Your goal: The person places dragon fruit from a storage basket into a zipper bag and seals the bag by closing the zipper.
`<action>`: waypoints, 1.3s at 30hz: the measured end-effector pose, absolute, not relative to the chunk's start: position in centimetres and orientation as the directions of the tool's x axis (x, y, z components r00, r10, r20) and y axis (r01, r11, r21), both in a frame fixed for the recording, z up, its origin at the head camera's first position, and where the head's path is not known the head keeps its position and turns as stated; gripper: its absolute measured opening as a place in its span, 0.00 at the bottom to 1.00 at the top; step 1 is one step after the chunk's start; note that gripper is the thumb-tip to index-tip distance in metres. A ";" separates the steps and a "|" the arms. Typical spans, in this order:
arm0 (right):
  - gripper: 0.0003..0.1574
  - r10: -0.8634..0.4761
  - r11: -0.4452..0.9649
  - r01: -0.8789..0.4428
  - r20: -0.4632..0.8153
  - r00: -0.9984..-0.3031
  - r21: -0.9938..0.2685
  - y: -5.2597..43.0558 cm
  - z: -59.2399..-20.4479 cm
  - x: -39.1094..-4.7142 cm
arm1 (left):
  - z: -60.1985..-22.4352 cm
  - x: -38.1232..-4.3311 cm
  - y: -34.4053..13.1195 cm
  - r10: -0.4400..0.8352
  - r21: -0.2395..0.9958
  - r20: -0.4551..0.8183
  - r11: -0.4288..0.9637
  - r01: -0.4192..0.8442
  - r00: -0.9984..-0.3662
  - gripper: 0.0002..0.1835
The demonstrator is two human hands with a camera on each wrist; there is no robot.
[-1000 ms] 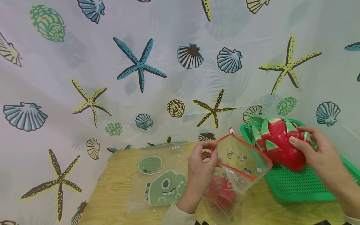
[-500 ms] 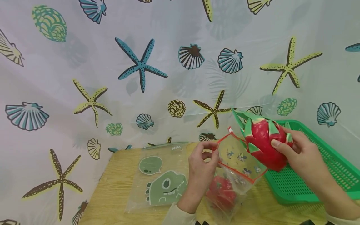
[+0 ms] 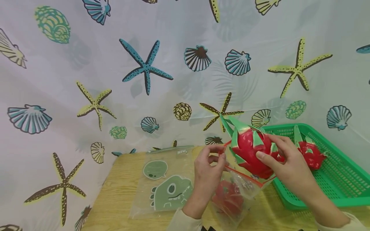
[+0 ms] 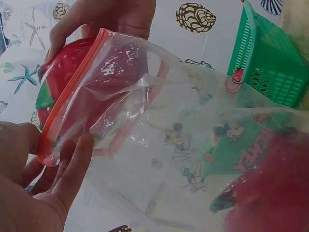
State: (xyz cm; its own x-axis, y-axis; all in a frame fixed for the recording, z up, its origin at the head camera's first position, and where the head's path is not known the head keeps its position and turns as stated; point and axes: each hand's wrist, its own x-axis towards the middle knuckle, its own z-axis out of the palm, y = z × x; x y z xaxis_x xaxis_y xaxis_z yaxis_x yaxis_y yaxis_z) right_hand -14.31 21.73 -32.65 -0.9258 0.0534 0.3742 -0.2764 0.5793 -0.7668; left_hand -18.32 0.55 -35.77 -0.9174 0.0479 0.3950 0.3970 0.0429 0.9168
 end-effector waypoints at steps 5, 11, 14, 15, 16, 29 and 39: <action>0.45 -0.003 0.514 -0.324 0.375 -0.927 -0.795 20.5 -33.5 -14.4 | -35.9 -18.3 0.7 0.047 0.909 0.408 0.065 0.411 -0.912 0.11; 0.47 -0.069 0.390 -0.318 0.316 -0.946 -0.864 19.8 -34.1 -14.4 | -36.2 -18.4 0.6 0.017 0.865 0.485 0.137 0.483 -0.874 0.12; 0.49 -0.106 0.354 -0.309 0.291 -0.951 -0.882 19.7 -34.3 -14.4 | -36.4 -18.4 0.5 0.026 0.829 0.535 0.176 0.530 -0.845 0.12; 0.50 -0.116 0.356 -0.307 0.285 -0.952 -0.882 19.7 -34.4 -14.5 | -36.4 -18.5 0.5 0.034 0.814 0.553 0.189 0.549 -0.833 0.12; 0.51 -0.125 0.367 -0.304 0.278 -0.953 -0.879 19.7 -34.4 -14.5 | -36.4 -18.5 0.5 0.045 0.802 0.567 0.200 0.563 -0.823 0.13; 0.54 -0.230 0.585 -0.360 0.277 -0.933 -0.727 19.8 -34.6 -14.8 | -36.6 -18.3 1.1 0.096 0.737 0.627 0.249 0.629 -0.773 0.19; 0.41 -0.214 0.697 -0.384 0.336 -0.917 -0.606 19.7 -35.0 -15.1 | -36.5 -18.2 1.3 0.054 0.795 0.584 0.161 0.584 -0.810 0.18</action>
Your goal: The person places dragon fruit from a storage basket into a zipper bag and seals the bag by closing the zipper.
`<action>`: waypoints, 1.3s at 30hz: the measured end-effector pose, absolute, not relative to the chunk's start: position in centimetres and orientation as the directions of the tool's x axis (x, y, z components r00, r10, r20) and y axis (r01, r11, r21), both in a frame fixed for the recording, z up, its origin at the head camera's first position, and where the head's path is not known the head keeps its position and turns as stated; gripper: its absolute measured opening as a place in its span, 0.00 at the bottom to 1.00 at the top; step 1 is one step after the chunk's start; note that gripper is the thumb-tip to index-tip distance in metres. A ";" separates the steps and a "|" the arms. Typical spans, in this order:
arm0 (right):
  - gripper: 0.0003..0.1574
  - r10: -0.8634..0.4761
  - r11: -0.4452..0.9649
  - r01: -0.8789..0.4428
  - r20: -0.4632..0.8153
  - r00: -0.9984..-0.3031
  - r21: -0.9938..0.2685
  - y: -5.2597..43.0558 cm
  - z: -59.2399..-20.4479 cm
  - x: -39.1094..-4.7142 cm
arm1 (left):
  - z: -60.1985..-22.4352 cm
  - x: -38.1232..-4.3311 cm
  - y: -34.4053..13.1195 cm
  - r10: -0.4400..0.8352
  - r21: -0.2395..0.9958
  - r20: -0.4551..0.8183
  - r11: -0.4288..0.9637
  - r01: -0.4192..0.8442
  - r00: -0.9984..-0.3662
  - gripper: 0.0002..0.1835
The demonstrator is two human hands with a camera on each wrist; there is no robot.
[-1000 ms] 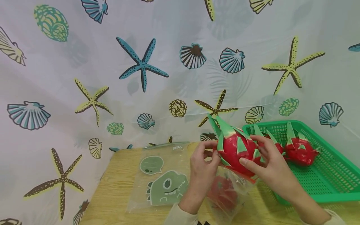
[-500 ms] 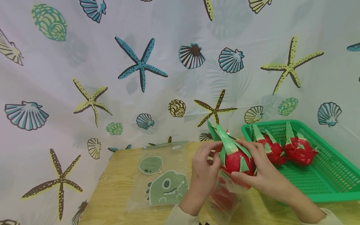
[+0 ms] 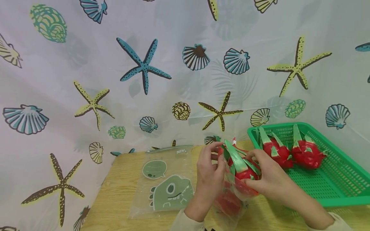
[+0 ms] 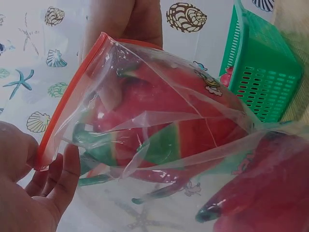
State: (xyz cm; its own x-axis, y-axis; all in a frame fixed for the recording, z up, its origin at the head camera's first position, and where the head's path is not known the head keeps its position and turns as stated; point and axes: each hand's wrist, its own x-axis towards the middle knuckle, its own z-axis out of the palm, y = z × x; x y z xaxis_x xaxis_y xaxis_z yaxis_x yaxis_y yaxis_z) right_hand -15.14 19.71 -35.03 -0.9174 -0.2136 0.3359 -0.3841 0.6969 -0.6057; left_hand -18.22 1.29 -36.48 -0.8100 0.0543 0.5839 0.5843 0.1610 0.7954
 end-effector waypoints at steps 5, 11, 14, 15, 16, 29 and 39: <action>0.52 -0.307 0.689 -0.444 0.323 -0.895 -0.573 19.7 -35.2 -15.1 | -36.4 -18.2 1.2 0.031 0.815 0.562 0.149 0.560 -0.826 0.18; 0.52 -0.414 0.629 -0.482 0.262 -0.872 -0.611 19.7 -35.3 -15.4 | -36.6 -18.2 1.0 0.018 0.824 0.549 0.152 0.545 -0.836 0.20; 0.47 -0.410 0.644 -0.489 0.274 -0.870 -0.589 19.8 -35.5 -15.5 | -36.6 -18.3 0.9 0.016 0.849 0.510 0.146 0.507 -0.860 0.20; 0.47 -0.400 0.657 -0.486 0.280 -0.873 -0.576 19.8 -35.5 -15.5 | -36.5 -18.3 0.9 0.016 0.861 0.492 0.139 0.489 -0.871 0.19; 0.46 -0.392 0.670 -0.488 0.291 -0.873 -0.560 19.8 -35.6 -15.5 | -36.4 -18.4 0.8 0.016 0.874 0.470 0.132 0.467 -0.883 0.19; 0.59 -0.371 0.721 -0.538 0.412 -0.832 -0.436 19.6 -36.4 -15.5 | -35.8 -18.6 -0.3 0.087 0.930 0.301 0.194 0.313 -0.950 0.15; 0.50 -0.448 0.682 -0.541 0.304 -0.841 -0.493 20.7 -34.6 -15.4 | -35.0 -18.8 -1.0 0.155 0.944 0.261 0.165 0.286 -0.953 0.08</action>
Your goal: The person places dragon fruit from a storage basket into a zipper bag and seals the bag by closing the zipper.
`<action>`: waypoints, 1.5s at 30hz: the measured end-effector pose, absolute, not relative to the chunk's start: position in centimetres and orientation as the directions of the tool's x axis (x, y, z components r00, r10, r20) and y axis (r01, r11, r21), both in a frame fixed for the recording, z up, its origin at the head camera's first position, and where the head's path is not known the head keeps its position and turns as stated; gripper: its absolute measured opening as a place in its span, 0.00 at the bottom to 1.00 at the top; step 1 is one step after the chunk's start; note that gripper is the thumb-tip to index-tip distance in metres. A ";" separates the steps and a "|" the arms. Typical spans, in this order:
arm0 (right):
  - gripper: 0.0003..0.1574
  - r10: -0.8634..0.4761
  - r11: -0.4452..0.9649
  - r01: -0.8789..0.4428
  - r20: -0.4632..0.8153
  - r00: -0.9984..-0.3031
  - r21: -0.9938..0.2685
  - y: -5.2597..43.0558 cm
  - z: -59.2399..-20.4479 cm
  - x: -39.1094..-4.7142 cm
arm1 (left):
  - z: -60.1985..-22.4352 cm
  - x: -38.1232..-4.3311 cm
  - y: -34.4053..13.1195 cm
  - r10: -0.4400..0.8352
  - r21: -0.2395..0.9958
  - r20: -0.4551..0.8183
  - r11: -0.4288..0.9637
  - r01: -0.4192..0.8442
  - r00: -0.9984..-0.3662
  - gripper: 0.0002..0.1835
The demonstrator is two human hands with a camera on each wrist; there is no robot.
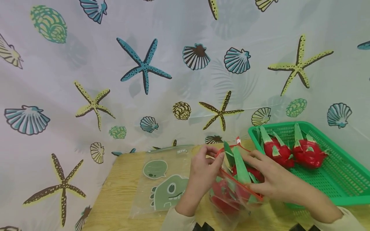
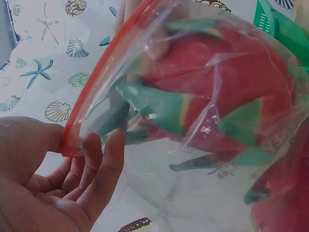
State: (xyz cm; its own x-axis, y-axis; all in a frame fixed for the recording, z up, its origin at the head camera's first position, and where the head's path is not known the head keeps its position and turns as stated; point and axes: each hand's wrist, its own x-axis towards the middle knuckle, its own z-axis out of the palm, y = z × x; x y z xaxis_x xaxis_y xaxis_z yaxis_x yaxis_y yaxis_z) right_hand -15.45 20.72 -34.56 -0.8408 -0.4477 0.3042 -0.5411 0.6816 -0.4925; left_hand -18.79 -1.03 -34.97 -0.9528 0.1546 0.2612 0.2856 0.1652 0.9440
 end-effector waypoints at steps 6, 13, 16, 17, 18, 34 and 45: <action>0.45 -0.505 0.688 -0.545 0.223 -0.834 -0.480 21.1 -34.1 -15.8 | -35.1 -18.7 -0.9 0.129 0.956 0.270 0.082 0.282 -0.954 0.05; 0.40 -0.543 0.721 -0.588 0.226 -0.808 -0.368 20.6 -33.5 -16.0 | -35.4 -18.6 -0.9 0.054 0.943 0.320 0.082 0.323 -0.946 0.06; 0.40 -0.549 0.739 -0.589 0.214 -0.808 -0.326 20.4 -33.2 -15.8 | -35.4 -18.5 -0.9 0.041 0.932 0.350 0.079 0.352 -0.936 0.06; 0.39 -0.546 0.748 -0.580 0.199 -0.814 -0.322 20.3 -33.1 -15.8 | -35.3 -18.4 -0.8 0.039 0.925 0.368 0.090 0.370 -0.929 0.05; 0.38 -0.544 0.753 -0.575 0.189 -0.818 -0.321 20.2 -33.1 -15.7 | -35.3 -18.4 -0.8 0.040 0.916 0.385 0.102 0.387 -0.922 0.05; 0.27 -0.454 0.781 -0.358 -0.071 -0.888 -0.512 20.6 -32.4 -17.8 | -35.0 -18.1 -0.7 0.141 0.841 0.456 0.253 0.477 -0.879 0.07; 0.24 -0.295 0.864 -0.224 -0.093 -0.951 -0.451 18.3 -33.2 -19.1 | -35.1 -17.6 0.2 0.177 0.878 0.416 0.176 0.445 -0.892 0.09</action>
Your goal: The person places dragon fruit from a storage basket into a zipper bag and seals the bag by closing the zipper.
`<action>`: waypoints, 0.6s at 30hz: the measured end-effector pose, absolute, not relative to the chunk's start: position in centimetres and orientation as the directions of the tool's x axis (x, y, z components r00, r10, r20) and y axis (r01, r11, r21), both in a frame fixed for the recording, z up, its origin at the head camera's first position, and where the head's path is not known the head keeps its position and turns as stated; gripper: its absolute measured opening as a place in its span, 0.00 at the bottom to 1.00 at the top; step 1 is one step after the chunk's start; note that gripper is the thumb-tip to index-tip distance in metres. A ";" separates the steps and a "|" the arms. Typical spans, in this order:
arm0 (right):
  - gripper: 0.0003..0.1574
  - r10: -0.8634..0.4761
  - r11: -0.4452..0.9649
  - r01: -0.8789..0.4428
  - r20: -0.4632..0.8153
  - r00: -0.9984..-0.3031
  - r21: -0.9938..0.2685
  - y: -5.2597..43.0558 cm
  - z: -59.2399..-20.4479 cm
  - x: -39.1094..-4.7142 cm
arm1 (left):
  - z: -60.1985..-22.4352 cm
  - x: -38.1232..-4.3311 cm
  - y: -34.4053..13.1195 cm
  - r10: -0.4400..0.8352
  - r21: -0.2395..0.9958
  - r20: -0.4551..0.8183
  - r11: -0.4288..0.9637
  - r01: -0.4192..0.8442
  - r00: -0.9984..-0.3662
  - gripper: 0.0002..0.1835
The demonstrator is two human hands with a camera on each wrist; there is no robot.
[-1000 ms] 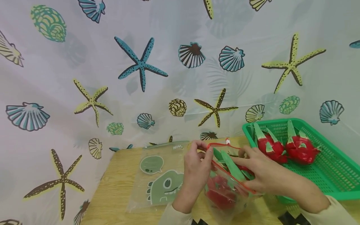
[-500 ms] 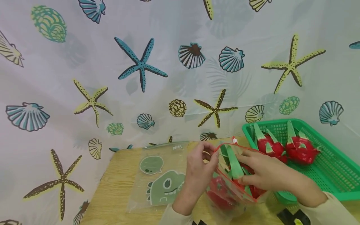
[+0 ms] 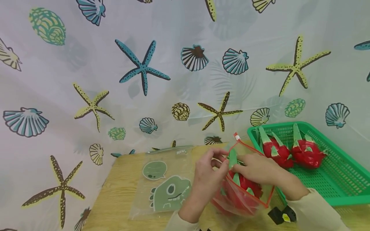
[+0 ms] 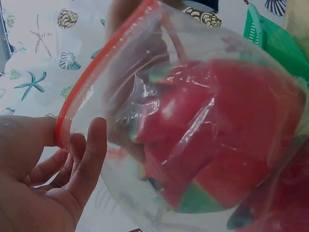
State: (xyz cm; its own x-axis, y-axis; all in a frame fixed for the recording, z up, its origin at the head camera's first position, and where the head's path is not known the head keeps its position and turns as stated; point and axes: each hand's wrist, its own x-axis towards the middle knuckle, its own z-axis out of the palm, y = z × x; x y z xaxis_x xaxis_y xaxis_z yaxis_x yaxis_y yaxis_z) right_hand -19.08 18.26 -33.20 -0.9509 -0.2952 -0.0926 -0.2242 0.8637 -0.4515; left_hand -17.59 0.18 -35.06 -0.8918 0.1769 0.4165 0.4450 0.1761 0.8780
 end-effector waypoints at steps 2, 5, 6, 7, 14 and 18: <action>0.23 -0.278 0.878 -0.229 -0.057 -0.959 -0.420 17.8 -33.6 -19.0 | -35.2 -17.6 0.4 0.170 0.892 0.403 0.150 0.427 -0.899 0.10; 0.28 -0.288 0.872 -0.261 -0.005 -0.958 -0.414 17.4 -34.1 -18.9 | -35.4 -17.7 0.6 0.140 0.902 0.398 0.117 0.415 -0.907 0.11; 0.30 -0.305 0.861 -0.282 0.014 -0.952 -0.424 17.4 -34.1 -18.7 | -35.5 -17.8 0.6 0.130 0.903 0.403 0.109 0.417 -0.906 0.12; 0.33 -0.316 0.845 -0.294 0.024 -0.948 -0.447 17.6 -34.0 -18.6 | -35.6 -17.9 0.6 0.119 0.902 0.407 0.103 0.419 -0.906 0.12; 0.27 -0.325 0.671 -0.352 0.169 -0.931 -0.652 19.7 -32.2 -17.4 | -35.7 -18.7 -0.3 0.067 0.910 0.402 0.079 0.406 -0.913 0.12; 0.16 -0.233 0.719 -0.414 0.368 -0.900 -0.558 20.4 -32.4 -17.7 | -35.6 -18.7 -0.7 0.088 0.925 0.373 0.049 0.378 -0.924 0.12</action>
